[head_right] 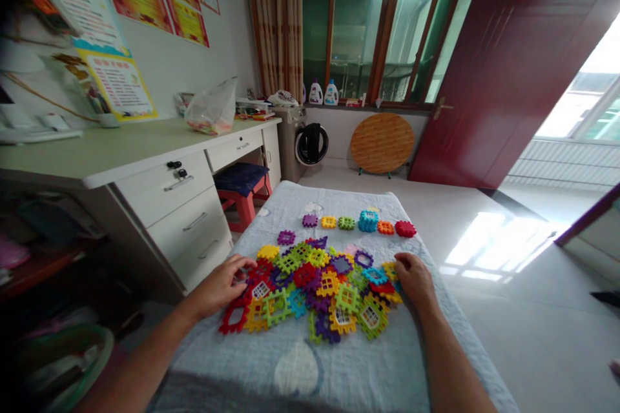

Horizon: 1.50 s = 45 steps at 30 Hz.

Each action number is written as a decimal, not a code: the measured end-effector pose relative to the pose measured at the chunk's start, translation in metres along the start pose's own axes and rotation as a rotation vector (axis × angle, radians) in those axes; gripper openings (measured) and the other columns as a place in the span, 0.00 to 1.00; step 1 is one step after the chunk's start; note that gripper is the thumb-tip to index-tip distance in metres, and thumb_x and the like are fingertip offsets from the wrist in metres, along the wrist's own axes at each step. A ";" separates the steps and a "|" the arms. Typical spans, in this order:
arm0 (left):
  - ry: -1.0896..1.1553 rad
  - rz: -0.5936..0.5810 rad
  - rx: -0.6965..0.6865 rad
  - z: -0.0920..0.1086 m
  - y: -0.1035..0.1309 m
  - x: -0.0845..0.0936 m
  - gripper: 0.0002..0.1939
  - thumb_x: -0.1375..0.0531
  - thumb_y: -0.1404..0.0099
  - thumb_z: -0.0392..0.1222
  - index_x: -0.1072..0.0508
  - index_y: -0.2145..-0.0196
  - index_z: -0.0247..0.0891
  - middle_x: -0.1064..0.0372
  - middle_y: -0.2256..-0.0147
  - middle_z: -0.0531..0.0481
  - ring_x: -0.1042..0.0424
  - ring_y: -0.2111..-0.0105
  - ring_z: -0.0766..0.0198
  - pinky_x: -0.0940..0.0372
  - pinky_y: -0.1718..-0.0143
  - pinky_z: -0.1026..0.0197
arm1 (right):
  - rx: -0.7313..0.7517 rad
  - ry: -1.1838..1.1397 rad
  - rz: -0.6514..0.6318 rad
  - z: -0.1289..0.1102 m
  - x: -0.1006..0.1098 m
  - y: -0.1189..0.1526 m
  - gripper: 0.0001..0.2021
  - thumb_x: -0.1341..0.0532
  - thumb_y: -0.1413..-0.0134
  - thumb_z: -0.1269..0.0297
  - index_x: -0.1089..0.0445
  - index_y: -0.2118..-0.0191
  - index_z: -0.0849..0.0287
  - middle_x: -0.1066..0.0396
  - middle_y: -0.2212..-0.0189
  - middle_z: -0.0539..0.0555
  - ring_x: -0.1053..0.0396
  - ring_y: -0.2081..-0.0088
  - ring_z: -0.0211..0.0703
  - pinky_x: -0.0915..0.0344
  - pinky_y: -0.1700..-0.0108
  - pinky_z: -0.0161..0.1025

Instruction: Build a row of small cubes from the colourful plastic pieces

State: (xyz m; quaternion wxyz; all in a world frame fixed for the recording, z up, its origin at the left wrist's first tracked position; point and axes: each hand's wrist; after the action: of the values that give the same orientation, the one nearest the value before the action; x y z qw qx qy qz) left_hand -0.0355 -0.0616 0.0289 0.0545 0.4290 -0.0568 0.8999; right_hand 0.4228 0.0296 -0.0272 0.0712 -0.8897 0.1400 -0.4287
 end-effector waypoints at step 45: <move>-0.352 0.045 -0.107 -0.008 -0.036 0.047 0.26 0.42 0.51 0.39 0.33 0.52 0.37 0.33 0.56 0.45 0.32 0.57 0.58 0.40 0.52 0.60 | 0.012 -0.025 0.016 -0.001 -0.001 0.000 0.16 0.46 0.55 0.58 0.28 0.63 0.58 0.26 0.66 0.54 0.30 0.65 0.44 0.35 0.59 0.40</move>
State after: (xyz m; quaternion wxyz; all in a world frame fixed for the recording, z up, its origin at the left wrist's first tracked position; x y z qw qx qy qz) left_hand -0.0657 -0.0226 0.0620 0.0464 0.5749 -0.1228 0.8076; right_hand 0.4212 0.0296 -0.0269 0.0818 -0.8935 0.1435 -0.4176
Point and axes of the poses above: each hand's wrist, its own y-axis away from the middle knuckle, its own x-axis out of the back of the hand, z = x × y
